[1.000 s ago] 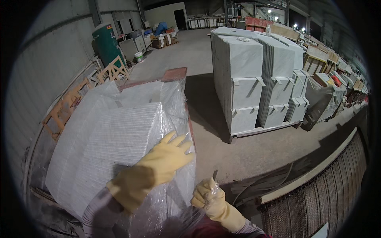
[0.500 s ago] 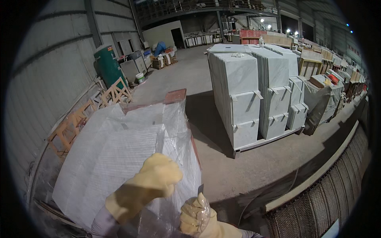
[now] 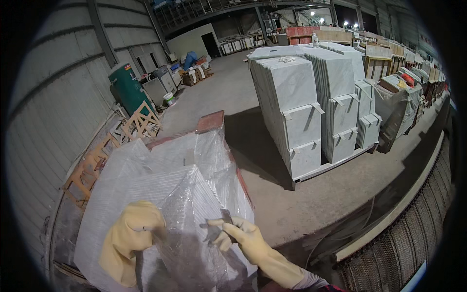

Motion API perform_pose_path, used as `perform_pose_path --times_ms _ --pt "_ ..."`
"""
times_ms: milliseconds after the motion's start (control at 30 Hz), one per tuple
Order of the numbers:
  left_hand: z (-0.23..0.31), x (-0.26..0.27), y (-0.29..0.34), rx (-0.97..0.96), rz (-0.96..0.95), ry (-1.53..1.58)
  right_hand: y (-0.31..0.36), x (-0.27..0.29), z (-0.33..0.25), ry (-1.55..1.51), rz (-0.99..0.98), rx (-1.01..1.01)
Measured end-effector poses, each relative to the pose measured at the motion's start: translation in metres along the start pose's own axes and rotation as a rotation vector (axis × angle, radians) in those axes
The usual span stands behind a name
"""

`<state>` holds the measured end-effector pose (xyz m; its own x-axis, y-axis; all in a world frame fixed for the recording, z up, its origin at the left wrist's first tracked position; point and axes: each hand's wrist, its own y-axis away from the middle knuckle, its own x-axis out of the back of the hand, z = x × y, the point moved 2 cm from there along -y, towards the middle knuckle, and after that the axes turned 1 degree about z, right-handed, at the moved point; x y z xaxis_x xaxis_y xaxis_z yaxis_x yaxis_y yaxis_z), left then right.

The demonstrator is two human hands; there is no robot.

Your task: The person unwraps a stack of white tiles using a utility knife, then places them one by one onto a moving conveyor belt. The person handles the tiles with gloved hands and arranges them in a grid pattern on the belt.

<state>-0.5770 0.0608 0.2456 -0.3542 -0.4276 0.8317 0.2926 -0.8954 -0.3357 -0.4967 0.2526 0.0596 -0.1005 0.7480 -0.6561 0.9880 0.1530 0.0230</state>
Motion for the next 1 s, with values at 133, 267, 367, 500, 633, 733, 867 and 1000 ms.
perform_pose_path --times_ms 133,267,367,500,633,733,867,1000 --pt "-0.007 -0.005 0.001 -0.009 0.020 -0.041 -0.029 0.003 -0.028 0.570 0.211 0.001" --pt "-0.015 -0.006 -0.009 0.005 -0.026 -0.050 -0.056 0.032 -0.022 0.647 0.336 0.243" --pt "-0.024 0.007 0.022 0.316 -0.051 0.048 -0.061 0.013 -0.016 0.639 0.290 0.232" --pt "-0.059 0.005 0.039 1.102 -0.099 0.167 -0.047 0.007 -0.022 0.638 0.194 0.063" --pt "-0.074 -0.013 0.032 0.981 -0.102 0.366 -0.038 0.018 -0.016 0.593 0.165 -0.046" --pt "-0.066 -0.016 0.022 0.860 -0.040 0.534 -0.032 0.018 -0.020 0.566 0.157 -0.117" --pt "-0.048 -0.022 -0.001 1.122 0.141 0.460 -0.047 0.032 -0.013 0.709 0.143 0.006" --pt "-0.056 -0.065 -0.044 0.802 0.130 -0.596 -0.075 0.053 -0.026 1.025 0.290 0.379"
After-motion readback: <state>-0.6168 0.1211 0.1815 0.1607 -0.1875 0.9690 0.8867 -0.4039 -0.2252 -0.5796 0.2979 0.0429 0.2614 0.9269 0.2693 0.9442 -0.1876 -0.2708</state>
